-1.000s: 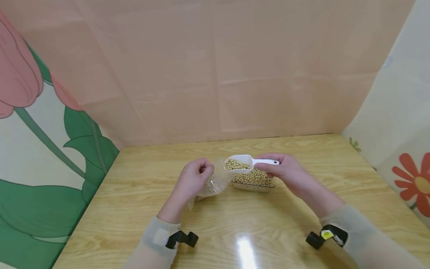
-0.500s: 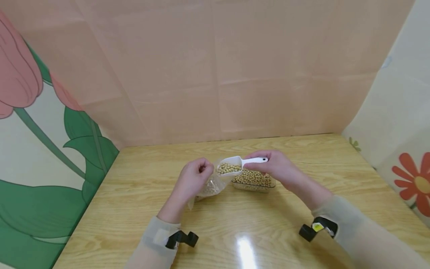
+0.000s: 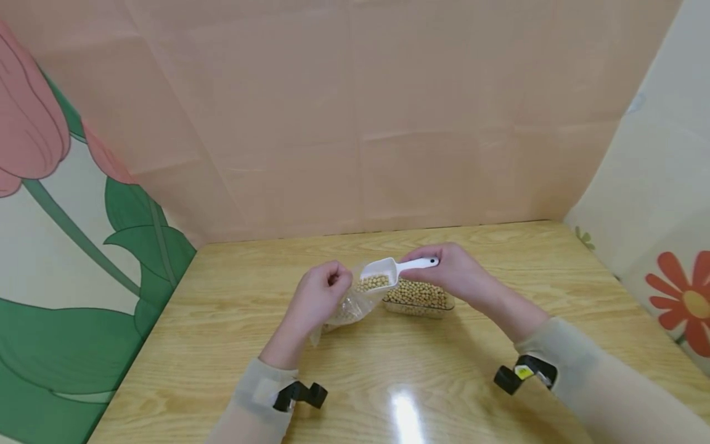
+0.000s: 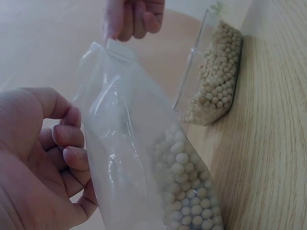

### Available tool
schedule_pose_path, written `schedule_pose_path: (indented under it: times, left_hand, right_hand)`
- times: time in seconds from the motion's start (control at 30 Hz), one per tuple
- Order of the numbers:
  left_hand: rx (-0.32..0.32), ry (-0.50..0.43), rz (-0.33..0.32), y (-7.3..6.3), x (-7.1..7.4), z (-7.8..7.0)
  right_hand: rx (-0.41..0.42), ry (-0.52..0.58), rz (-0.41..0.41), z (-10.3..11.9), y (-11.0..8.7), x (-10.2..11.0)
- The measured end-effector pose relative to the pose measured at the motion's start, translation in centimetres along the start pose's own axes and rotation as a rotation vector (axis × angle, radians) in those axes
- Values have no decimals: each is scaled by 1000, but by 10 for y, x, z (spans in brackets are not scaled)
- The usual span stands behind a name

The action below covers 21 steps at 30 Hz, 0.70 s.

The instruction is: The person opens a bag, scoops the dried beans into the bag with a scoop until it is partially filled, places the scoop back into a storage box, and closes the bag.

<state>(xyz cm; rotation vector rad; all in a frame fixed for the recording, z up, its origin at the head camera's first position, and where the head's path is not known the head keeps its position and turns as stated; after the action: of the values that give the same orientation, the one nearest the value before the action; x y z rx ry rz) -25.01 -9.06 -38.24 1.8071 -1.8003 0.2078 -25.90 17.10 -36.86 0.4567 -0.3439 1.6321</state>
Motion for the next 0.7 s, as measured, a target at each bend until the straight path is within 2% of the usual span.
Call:
schedule_pose_path:
  times: [0.33, 0.7]
  left_hand:
    - [12, -5, 6, -1, 0, 1]
    - [44, -15, 25, -2, 0, 2]
  right_hand:
    - [55, -79, -23, 7, 0, 3]
    - [61, -58, -43, 6, -5, 10]
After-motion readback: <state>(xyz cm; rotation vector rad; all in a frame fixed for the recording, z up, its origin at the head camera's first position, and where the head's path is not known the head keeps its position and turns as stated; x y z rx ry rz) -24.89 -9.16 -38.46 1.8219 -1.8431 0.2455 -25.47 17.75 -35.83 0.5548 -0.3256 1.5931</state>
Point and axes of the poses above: each hand's wrist, its own y-axis towards the middle knuckle, its own x-axis out of the back of the hand, z = x × y, the point moved 6 cm from there along y, towards the middle knuckle, and after that the axes turned 10 degrees about -z, right-handed, at the moved point
